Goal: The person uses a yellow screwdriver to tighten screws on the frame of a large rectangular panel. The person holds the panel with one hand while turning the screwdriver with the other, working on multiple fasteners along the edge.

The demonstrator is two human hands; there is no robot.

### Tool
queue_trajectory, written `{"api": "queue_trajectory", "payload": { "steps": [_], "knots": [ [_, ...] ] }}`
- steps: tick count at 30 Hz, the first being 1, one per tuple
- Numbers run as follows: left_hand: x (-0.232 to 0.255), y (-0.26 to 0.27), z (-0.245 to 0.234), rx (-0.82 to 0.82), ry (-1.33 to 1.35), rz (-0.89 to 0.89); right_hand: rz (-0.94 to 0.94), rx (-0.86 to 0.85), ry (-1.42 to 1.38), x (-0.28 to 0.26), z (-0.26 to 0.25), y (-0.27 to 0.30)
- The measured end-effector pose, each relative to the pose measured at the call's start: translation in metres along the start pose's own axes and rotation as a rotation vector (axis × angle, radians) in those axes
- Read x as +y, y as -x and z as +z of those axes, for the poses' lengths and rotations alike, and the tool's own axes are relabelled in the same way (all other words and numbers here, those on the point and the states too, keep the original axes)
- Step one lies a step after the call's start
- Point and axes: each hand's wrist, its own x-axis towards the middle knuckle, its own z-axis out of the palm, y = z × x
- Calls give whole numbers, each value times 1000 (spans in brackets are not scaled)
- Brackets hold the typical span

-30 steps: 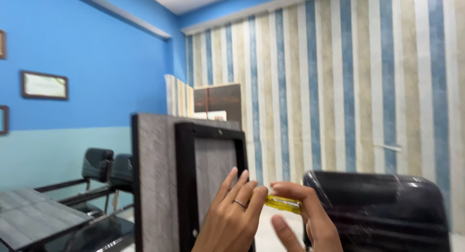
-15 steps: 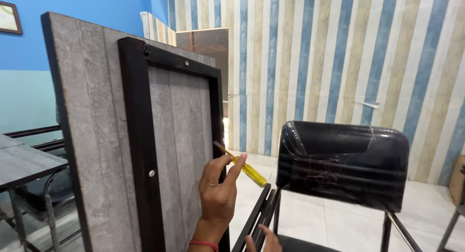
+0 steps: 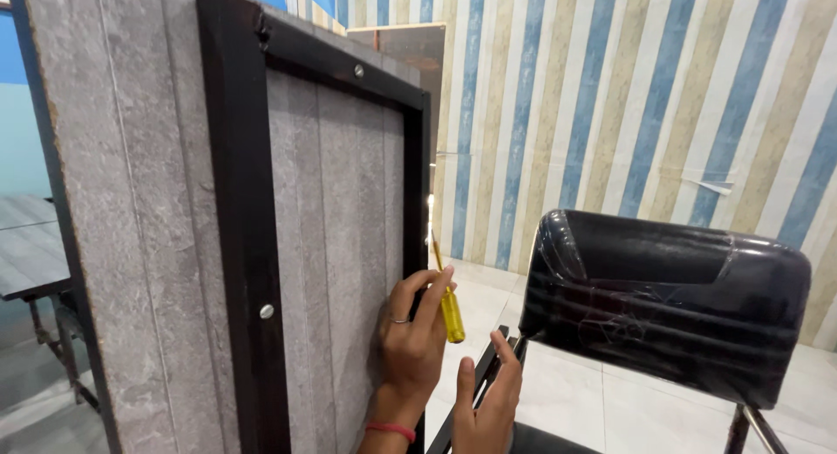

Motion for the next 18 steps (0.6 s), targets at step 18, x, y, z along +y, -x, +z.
{"api": "queue_trajectory", "payload": {
  "steps": [18],
  "knots": [
    [-18,-4,12,2,142,168,156,-435,7,-122,-35,-89]
  ]
}}
